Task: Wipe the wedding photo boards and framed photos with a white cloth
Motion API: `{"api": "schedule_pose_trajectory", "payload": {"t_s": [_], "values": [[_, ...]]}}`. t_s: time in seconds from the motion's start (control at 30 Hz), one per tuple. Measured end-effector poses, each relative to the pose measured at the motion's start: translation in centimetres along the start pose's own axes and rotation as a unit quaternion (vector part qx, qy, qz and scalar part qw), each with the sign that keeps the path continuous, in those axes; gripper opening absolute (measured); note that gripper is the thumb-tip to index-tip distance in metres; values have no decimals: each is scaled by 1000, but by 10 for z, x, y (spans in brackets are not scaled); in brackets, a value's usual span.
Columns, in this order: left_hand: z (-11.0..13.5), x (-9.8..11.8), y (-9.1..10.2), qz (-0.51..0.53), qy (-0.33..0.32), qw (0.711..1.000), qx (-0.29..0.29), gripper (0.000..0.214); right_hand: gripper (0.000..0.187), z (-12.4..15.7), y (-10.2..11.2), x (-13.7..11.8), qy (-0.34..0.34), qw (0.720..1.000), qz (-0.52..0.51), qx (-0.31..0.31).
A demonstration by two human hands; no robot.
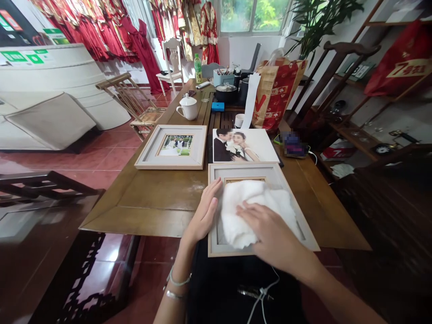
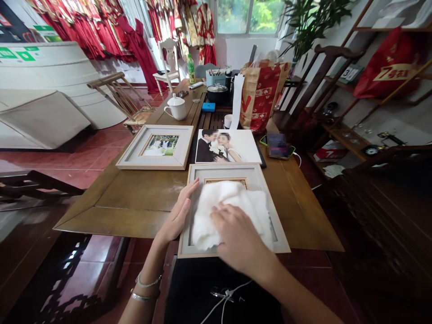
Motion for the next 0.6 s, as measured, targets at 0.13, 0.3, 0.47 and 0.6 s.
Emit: {"api": "schedule_pose_trajectory", "payload": {"t_s": [0.13, 0.3, 0.47, 0.6], "values": [[0, -2, 1, 19, 4, 1000, -4, 49, 65, 5, 2, -34, 84, 990, -106, -33], [1, -4, 0, 26, 7, 1000, -2, 48, 68, 17, 20, -16, 135, 972, -153, -121], [0, -1, 0, 0, -8, 1000, -18, 46, 68, 33, 26, 32, 80, 980, -121, -137], [0, 2, 0, 10, -14, 999, -31, 52, 64, 35, 20, 72, 7, 998, -43, -41]]}}
Point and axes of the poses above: each hand's wrist, its own z-axis away from the middle knuckle, its own y-axis out of the back of the hand, x = y × z, the point moved 3 cm from there along -z, towards the middle knuckle, and after that the axes turned 5 degrees about z, right-handed, at the moved point
